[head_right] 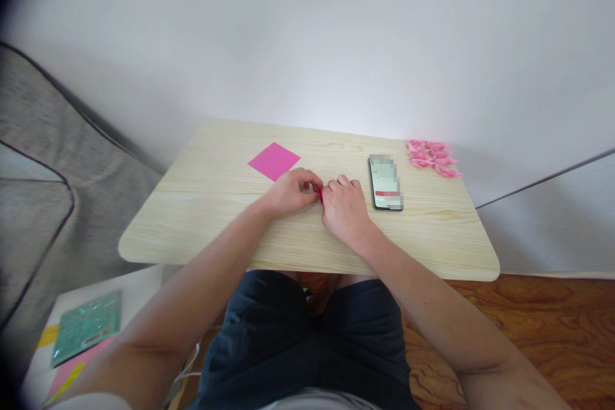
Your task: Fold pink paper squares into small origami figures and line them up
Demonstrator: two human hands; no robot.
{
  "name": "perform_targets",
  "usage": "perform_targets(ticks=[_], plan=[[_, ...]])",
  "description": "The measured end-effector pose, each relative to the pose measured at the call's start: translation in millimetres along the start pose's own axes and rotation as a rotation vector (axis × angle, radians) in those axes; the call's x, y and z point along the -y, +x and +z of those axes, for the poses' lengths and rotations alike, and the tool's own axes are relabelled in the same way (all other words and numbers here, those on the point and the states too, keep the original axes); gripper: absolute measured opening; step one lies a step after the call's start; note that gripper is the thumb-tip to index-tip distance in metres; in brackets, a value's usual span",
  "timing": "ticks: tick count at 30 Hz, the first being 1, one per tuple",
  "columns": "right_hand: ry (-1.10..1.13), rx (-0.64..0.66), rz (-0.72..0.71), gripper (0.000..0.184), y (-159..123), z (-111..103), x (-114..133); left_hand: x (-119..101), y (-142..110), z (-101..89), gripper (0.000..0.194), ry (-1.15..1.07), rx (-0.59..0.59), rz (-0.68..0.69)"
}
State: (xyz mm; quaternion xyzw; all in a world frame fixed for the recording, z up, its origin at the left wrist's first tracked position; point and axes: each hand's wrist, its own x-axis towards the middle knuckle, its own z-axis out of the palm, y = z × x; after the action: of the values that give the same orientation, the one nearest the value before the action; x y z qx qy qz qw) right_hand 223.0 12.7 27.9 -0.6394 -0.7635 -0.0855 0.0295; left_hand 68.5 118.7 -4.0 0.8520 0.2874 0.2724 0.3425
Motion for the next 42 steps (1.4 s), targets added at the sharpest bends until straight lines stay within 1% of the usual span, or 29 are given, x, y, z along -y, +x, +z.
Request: perform_targets(ticks=[6,13,19,26,30,35,39,42], plan=[[-0.009,0.002,0.038,0.031,-4.9,0.6,-1.3,0.1,0.6,0.6,0.018,-0.003,0.017,-0.016],[0.051,0.022,0.125,0.026,-1.3,-2.6,-5.3,0.7,0.8,1.4,0.017,-0.013,0.001,-0.023],[0.057,0.053,0.08,0.026,1.9,-4.2,-4.7,0.5,0.6,1.0,0.018,0.0,0.015,-0.018],[0.062,0.042,0.107,0.027,0.2,-2.8,-5.3,-0.2,0.0,0.1,0.019,0.002,0.009,-0.018],[0.081,0.045,0.091,0.027,-0.6,-1.5,-7.3,1.8,-0.1,1.0,0.019,-0.012,0.006,-0.015],[0.065,-0.005,0.09,0.027,-1.8,-0.7,-7.5,1.6,-0.2,1.3,0.016,-0.022,-0.003,-0.017],[0.057,0.006,0.085,0.026,-1.5,-1.7,-6.3,-0.2,-0.2,0.7,0.016,-0.009,0.006,-0.018],[0.108,-0.007,0.105,0.027,-3.0,0.9,-8.2,-0.2,-0.2,0.7,0.015,-0.011,0.0,-0.017]])
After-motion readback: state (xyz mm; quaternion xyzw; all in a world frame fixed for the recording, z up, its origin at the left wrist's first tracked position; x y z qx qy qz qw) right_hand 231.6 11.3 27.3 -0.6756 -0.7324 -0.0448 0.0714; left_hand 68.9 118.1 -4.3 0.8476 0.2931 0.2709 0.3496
